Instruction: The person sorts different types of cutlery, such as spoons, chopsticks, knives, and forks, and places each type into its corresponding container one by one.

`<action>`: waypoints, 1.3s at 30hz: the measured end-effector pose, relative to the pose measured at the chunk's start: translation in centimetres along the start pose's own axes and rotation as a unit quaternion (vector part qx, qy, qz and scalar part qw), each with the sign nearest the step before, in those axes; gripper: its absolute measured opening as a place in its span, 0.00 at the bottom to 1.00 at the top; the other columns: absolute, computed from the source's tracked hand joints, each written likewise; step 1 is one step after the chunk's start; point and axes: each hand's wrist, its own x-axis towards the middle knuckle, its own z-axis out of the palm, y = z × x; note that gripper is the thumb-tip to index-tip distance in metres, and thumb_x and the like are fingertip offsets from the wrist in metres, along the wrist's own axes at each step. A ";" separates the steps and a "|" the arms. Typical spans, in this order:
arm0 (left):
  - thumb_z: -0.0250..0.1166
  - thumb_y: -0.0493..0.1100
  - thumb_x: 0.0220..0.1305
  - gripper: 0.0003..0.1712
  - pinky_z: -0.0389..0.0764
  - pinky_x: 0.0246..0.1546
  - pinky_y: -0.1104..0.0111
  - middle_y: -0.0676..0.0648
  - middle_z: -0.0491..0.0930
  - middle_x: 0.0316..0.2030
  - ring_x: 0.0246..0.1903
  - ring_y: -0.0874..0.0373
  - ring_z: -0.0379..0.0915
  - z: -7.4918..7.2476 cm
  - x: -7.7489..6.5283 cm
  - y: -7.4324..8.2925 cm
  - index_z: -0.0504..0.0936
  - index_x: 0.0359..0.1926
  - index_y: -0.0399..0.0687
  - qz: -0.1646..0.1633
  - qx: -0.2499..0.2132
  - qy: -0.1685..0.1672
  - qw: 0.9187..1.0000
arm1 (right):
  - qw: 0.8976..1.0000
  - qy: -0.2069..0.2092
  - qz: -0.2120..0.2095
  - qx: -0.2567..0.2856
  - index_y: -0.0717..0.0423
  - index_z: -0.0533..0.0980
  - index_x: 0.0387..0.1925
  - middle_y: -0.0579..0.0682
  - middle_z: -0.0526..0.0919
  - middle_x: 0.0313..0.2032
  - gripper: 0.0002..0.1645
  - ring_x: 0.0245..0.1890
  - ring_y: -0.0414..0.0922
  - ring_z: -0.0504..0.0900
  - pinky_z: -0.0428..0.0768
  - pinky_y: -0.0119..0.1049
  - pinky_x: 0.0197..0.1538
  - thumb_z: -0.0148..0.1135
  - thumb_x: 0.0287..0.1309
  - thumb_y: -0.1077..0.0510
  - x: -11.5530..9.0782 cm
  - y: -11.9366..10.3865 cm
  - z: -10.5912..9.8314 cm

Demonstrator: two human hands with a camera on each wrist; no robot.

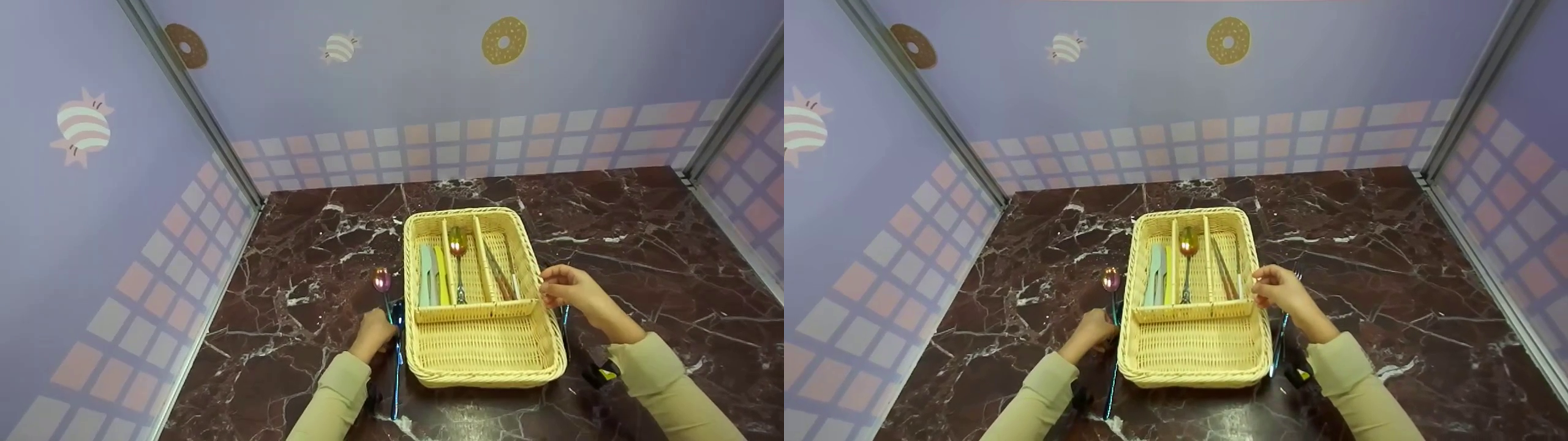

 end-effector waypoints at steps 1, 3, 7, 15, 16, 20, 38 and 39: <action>0.58 0.29 0.42 0.09 0.73 0.06 0.68 0.43 0.71 0.11 0.05 0.57 0.68 0.0 0.1 0.0 0.69 0.13 0.39 -0.011 -0.009 -0.005 1.000 | 1.000 -0.001 0.001 0.001 0.76 0.62 0.45 0.44 0.76 0.27 0.16 0.25 0.37 0.78 0.81 0.31 0.31 0.51 0.57 0.69 0.0 0.0 0.0; 0.58 0.29 0.43 0.07 0.74 0.07 0.67 0.43 0.70 0.11 0.05 0.57 0.68 -0.1 0.4 -0.1 0.70 0.15 0.38 -0.036 -0.031 -0.014 0.999 | 1.000 -0.002 0.001 0.001 0.76 0.62 0.45 0.43 0.76 0.28 0.16 0.25 0.36 0.78 0.81 0.31 0.31 0.52 0.57 0.69 0.0 0.1 0.0; 0.59 0.29 0.43 0.06 0.72 0.06 0.70 0.46 0.68 0.09 0.05 0.60 0.65 -0.3 0.9 -0.4 0.75 0.27 0.28 -0.058 -0.067 -0.025 0.996 | 1.000 0.000 0.001 0.000 0.77 0.62 0.45 0.43 0.76 0.28 0.17 0.25 0.36 0.78 0.81 0.31 0.31 0.52 0.57 0.69 -0.2 0.2 -0.1; 0.56 0.29 0.44 0.21 0.57 0.05 0.76 0.53 0.61 0.06 0.06 0.64 0.55 -0.9 1.2 -1.2 0.74 0.44 0.25 -0.064 -0.106 -0.041 0.991 | 1.000 -0.004 0.003 0.008 0.77 0.63 0.44 0.44 0.75 0.27 0.16 0.25 0.37 0.78 0.81 0.31 0.31 0.52 0.57 0.69 -0.2 0.3 -0.2; 0.56 0.29 0.44 0.17 0.57 0.05 0.76 0.54 0.60 0.06 0.06 0.64 0.55 -1.1 1.3 -1.4 0.75 0.40 0.28 -0.070 -0.111 -0.041 0.990 | 1.000 -0.006 0.006 0.011 0.76 0.63 0.44 0.45 0.75 0.28 0.16 0.25 0.37 0.78 0.81 0.31 0.31 0.52 0.57 0.69 -0.2 0.2 -0.1; 0.57 0.31 0.46 0.08 0.57 0.06 0.75 0.54 0.59 0.05 0.06 0.64 0.54 -1.8 1.4 -1.7 0.69 0.15 0.44 -0.084 -0.108 -0.032 0.990 | 1.000 -0.014 0.011 0.023 0.73 0.64 0.43 0.46 0.75 0.28 0.14 0.25 0.38 0.78 0.81 0.32 0.31 0.52 0.57 0.69 -0.2 0.1 -0.1; 0.54 0.36 0.61 0.10 0.62 0.10 0.76 0.50 0.66 0.15 0.13 0.63 0.60 -6.5 0.4 1.4 0.75 0.26 0.35 -0.032 -0.251 0.034 0.967 | 0.999 -0.037 0.002 0.025 0.63 0.68 0.40 0.47 0.75 0.29 0.08 0.25 0.39 0.78 0.82 0.34 0.32 0.53 0.58 0.68 0.4 -1.2 1.7; 0.53 0.36 0.61 0.09 0.62 0.11 0.76 0.49 0.66 0.17 0.13 0.63 0.60 -6.5 0.2 1.9 0.75 0.28 0.33 -0.026 -0.266 0.036 0.963 | 0.999 -0.041 0.001 0.025 0.63 0.68 0.40 0.47 0.75 0.28 0.08 0.25 0.38 0.78 0.82 0.34 0.33 0.53 0.58 0.67 0.6 -1.4 1.9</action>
